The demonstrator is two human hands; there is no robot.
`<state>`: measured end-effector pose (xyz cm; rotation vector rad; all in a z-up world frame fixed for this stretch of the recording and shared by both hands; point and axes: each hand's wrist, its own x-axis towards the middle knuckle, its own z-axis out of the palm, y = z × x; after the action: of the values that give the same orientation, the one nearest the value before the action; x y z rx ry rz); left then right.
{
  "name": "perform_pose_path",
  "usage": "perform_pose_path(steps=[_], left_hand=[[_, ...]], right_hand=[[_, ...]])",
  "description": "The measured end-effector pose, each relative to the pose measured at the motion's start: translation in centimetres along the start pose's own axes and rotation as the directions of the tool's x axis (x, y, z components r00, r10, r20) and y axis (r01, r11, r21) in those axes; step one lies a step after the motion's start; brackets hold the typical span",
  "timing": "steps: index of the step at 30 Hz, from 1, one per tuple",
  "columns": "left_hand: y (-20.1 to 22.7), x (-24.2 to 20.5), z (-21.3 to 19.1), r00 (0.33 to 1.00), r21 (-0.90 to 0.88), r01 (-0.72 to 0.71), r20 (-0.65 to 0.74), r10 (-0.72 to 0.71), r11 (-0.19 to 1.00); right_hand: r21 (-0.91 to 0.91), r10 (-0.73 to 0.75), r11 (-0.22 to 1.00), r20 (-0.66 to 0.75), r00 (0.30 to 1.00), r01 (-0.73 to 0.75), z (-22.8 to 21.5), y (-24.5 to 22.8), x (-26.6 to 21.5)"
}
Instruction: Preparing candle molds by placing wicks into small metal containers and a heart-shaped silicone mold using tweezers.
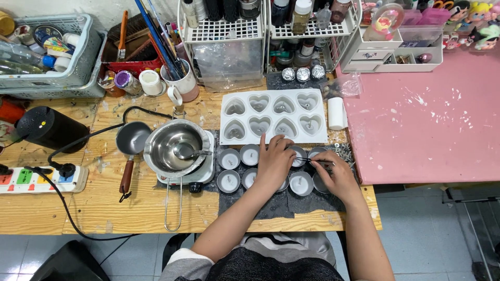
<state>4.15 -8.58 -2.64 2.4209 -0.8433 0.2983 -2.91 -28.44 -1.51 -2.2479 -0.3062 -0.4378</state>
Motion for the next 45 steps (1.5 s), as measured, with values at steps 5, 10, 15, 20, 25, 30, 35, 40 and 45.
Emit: perform_pose_path(steps=[5,10,15,20,25,30,35,40,45], left_hand=[[0.0,0.0,0.3,1.0,0.012,0.003,-0.021,-0.003,1.0],[-0.1,-0.1,0.8,1.0,0.032,-0.015,-0.027,0.016,0.999],[-0.2,-0.2,1.1,0.998,0.013,-0.028,-0.048,0.028,1.0],[0.1,-0.1,0.5,0.998,-0.002,-0.024,-0.051,0.024,1.0],[0.0,-0.2,0.4,0.998,-0.015,-0.015,-0.056,0.014,1.0],[0.0,-0.3,0.4,0.998,-0.018,-0.034,-0.056,0.033,0.999],[0.0,-0.3,0.6,0.998,-0.026,-0.041,-0.042,0.04,0.999],[0.0,-0.3,0.5,0.998,-0.013,-0.043,-0.043,0.042,0.999],[-0.1,-0.4,0.2,0.999,-0.059,-0.015,-0.052,0.012,0.998]], right_hand=[[0.032,0.006,0.999,-0.018,1.0,-0.006,0.1,0.3,-0.2],[0.03,-0.011,0.999,-0.01,1.0,0.012,0.3,0.3,-0.1],[0.04,-0.027,0.999,-0.016,1.0,0.028,0.4,0.4,-0.1],[0.036,-0.001,0.999,-0.01,1.0,0.001,0.3,0.0,-0.2],[0.046,-0.039,0.998,-0.035,0.999,0.041,0.2,0.0,-0.2],[0.039,-0.004,0.999,-0.027,1.0,0.005,0.2,0.0,-0.3],[0.031,-0.048,0.998,-0.036,0.998,0.049,0.3,0.1,-0.1],[0.033,-0.071,0.997,-0.031,0.997,0.072,0.3,-0.2,0.0],[0.06,-0.036,0.997,-0.044,0.998,0.039,0.2,0.2,-0.4]])
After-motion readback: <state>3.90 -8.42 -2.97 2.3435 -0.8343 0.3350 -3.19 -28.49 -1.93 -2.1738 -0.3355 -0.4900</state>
